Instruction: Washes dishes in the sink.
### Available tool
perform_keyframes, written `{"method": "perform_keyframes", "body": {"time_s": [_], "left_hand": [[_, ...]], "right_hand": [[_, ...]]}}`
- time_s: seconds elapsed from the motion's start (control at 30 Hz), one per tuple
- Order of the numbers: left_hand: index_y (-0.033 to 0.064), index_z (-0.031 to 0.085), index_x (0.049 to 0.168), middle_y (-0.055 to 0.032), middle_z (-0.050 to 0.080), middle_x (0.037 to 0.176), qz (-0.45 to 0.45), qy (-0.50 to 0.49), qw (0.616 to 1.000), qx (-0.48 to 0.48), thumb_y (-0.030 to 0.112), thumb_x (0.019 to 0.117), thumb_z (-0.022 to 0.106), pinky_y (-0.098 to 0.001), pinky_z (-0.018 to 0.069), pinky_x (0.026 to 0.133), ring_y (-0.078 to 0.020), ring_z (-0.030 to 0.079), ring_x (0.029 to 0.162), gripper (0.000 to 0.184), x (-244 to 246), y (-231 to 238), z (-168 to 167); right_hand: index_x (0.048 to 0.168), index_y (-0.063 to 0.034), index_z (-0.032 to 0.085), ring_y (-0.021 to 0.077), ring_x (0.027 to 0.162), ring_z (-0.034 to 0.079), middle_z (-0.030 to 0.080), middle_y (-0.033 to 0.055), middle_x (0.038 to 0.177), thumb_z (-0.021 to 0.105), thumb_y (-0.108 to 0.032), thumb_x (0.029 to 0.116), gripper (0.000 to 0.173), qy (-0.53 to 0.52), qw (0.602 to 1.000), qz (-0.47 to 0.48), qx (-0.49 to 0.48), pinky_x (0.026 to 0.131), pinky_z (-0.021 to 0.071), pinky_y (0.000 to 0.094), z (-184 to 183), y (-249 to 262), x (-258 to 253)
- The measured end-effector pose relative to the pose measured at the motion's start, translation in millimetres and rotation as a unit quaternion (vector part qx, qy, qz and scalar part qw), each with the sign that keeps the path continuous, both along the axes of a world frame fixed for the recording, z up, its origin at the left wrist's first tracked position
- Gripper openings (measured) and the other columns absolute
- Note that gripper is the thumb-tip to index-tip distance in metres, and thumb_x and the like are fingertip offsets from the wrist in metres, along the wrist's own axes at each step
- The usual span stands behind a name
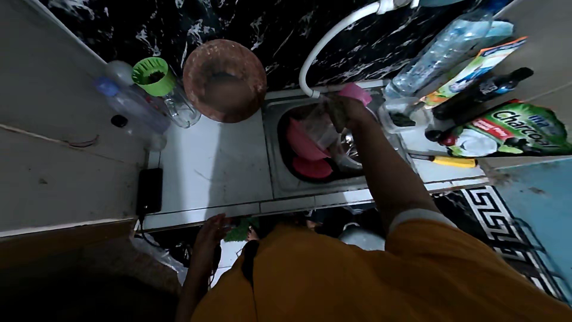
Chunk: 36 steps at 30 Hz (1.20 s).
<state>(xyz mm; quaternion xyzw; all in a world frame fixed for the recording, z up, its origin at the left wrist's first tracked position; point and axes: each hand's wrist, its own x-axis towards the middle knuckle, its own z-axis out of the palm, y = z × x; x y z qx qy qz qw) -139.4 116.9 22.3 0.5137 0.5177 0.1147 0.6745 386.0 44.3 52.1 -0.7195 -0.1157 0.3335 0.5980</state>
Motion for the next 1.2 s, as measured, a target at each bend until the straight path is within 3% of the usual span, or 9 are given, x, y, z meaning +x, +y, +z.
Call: {"method": "perform_keyframes", "body": {"time_s": [0.17, 0.27, 0.37, 0.57, 0.7, 0.87, 0.93, 1.03, 1.2], "left_hand": [[-0.0011, 0.053, 0.137, -0.0149, 0.070, 0.120, 0.001, -0.007, 1.000, -0.002, 0.021, 0.1105, 0.033, -0.0356, 0.0576, 0.090, -0.0205, 0.071, 0.103, 0.040, -7, 4, -4], [-0.0006, 0.054, 0.137, -0.0138, 0.070, 0.120, 0.002, -0.005, 1.000, -0.008, 0.022, 0.1106, 0.034, -0.0356, 0.0572, 0.090, -0.0204, 0.071, 0.103, 0.040, -10, 7, -5], [-0.0012, 0.053, 0.137, -0.0146, 0.069, 0.123, 0.000, -0.004, 1.000, -0.008, 0.021, 0.1111, 0.035, -0.0359, 0.0572, 0.091, -0.0209, 0.070, 0.105, 0.039, -17, 9, -6], [-0.0025, 0.052, 0.138, -0.0167, 0.068, 0.123, 0.030, 0.012, 0.999, -0.023, 0.021, 0.1111, 0.036, -0.0373, 0.0568, 0.092, -0.0225, 0.069, 0.106, 0.039, -37, 13, -7], [-0.0014, 0.054, 0.138, -0.0159, 0.068, 0.123, 0.015, 0.054, 0.998, -0.007, 0.023, 0.1103, 0.035, -0.0373, 0.0564, 0.092, -0.0216, 0.069, 0.105, 0.041, -60, 15, -5], [-0.0030, 0.053, 0.137, -0.0170, 0.069, 0.122, 0.020, 0.093, 0.995, -0.003, 0.021, 0.1097, 0.035, -0.0397, 0.0571, 0.090, -0.0236, 0.070, 0.103, 0.041, -90, 23, -19], [-0.0020, 0.053, 0.138, -0.0170, 0.068, 0.123, 0.018, 0.103, 0.994, -0.015, 0.022, 0.1095, 0.036, -0.0403, 0.0565, 0.091, -0.0239, 0.070, 0.105, 0.041, -96, 29, -20], [-0.0020, 0.052, 0.139, -0.0169, 0.067, 0.125, 0.012, 0.104, 0.994, -0.017, 0.023, 0.1099, 0.036, -0.0386, 0.0556, 0.092, -0.0222, 0.069, 0.107, 0.042, -99, 41, -13], [-0.0012, 0.053, 0.138, -0.0169, 0.067, 0.125, 0.019, 0.086, 0.996, -0.011, 0.021, 0.1107, 0.035, -0.0385, 0.0559, 0.092, -0.0229, 0.069, 0.107, 0.040, -120, 57, -23]], "right_hand": [[0.115, -0.0132, 0.057, 0.0107, 0.062, 0.058, 0.061, 0.0004, 0.080, 0.026, -0.035, 0.1111, 0.038, 0.161, 0.975, -0.073, 0.134, 0.056, 0.0524, 0.0293, -3, 6, -15], [0.108, -0.0134, 0.058, 0.0112, 0.062, 0.060, 0.063, 0.0010, 0.079, 0.037, -0.040, 0.1086, 0.034, 0.181, 0.978, -0.014, 0.106, 0.055, 0.0537, 0.0294, 0, 14, -45], [0.124, -0.0079, 0.060, 0.0119, 0.065, 0.060, 0.065, 0.0043, 0.089, 0.050, -0.029, 0.1058, 0.030, 0.124, 0.991, 0.055, -0.022, 0.056, 0.0536, 0.0295, -7, 31, -104], [0.140, -0.0044, 0.058, 0.0331, 0.118, 0.064, 0.064, 0.0206, 0.133, 0.057, -0.031, 0.1057, 0.044, -0.150, 0.972, 0.152, -0.103, 0.100, 0.0526, 0.0540, -36, 79, -249], [0.157, -0.0112, 0.040, 0.0404, 0.116, 0.065, 0.050, 0.0239, 0.148, 0.054, -0.024, 0.1056, 0.055, -0.272, 0.928, 0.222, -0.129, 0.089, 0.0585, 0.0559, -60, 111, -345], [0.138, -0.0142, 0.062, 0.0367, 0.138, 0.050, 0.041, 0.0156, 0.159, 0.054, -0.010, 0.1023, 0.037, -0.340, 0.842, 0.410, -0.091, 0.095, 0.0571, 0.0516, -102, 129, -423], [0.142, -0.0151, 0.059, 0.0381, 0.135, 0.054, 0.046, 0.0142, 0.157, 0.056, -0.005, 0.1005, 0.043, -0.388, 0.818, 0.417, -0.080, 0.091, 0.0581, 0.0535, -111, 120, -421], [0.138, -0.0172, 0.063, 0.0346, 0.117, 0.067, 0.057, 0.0128, 0.146, 0.055, -0.009, 0.1028, 0.037, -0.431, 0.849, 0.267, -0.144, 0.081, 0.0613, 0.0513, -108, 99, -355], [0.150, -0.0173, 0.051, 0.0508, 0.124, 0.058, 0.048, 0.0240, 0.152, 0.051, -0.023, 0.1059, 0.045, -0.344, 0.850, 0.127, -0.378, 0.092, 0.0508, 0.0701, -86, 60, -222]]}}
